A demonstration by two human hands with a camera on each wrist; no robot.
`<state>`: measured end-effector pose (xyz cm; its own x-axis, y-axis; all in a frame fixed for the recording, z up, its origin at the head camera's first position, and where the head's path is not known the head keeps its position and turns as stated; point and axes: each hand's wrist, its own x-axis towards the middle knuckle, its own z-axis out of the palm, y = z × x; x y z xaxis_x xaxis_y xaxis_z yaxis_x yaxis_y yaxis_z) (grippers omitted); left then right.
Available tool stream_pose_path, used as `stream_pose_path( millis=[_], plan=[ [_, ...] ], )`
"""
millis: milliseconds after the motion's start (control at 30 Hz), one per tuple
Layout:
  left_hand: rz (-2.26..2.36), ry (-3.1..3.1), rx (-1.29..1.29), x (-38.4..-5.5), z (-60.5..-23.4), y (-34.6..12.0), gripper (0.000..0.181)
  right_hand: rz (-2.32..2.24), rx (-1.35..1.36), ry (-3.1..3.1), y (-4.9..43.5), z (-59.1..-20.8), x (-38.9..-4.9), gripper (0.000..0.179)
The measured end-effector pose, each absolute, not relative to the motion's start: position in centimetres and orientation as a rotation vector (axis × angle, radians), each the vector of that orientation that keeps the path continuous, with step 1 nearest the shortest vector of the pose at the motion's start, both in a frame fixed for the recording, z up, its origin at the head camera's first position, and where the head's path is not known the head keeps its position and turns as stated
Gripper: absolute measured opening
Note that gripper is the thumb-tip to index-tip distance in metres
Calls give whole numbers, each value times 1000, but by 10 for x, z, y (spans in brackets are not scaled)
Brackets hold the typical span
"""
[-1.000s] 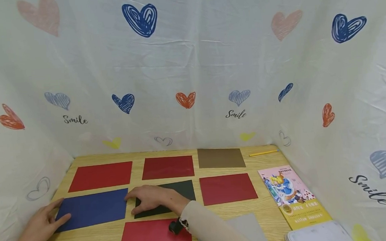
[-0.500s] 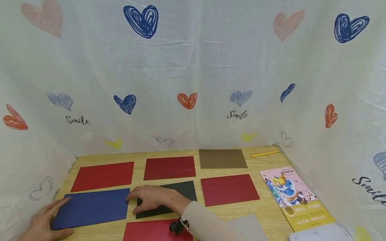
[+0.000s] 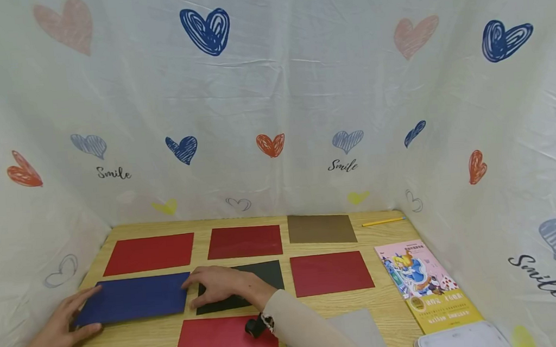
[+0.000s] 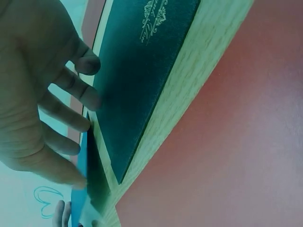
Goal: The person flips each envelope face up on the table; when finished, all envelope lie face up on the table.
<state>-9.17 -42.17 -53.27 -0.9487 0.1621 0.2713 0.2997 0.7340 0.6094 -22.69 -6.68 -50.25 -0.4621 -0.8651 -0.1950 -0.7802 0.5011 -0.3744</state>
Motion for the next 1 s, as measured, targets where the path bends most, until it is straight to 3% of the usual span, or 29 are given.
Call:
stream_pose_path(
  millis=[467, 767, 1000],
  plan=[
    [-1134, -2736, -138, -96, -520, -421, 64, -517, -1370, 2498, -66, -491, -223, 40],
    [-1393, -2533, 6, -98, -515, -419, 33, -633, -1438, 2557, -68, -486, -220, 27],
    [-1187, -2571, 189, -98, -508, -417, 29, -732, -1498, 2657, -68, -484, -219, 20]
  ],
)
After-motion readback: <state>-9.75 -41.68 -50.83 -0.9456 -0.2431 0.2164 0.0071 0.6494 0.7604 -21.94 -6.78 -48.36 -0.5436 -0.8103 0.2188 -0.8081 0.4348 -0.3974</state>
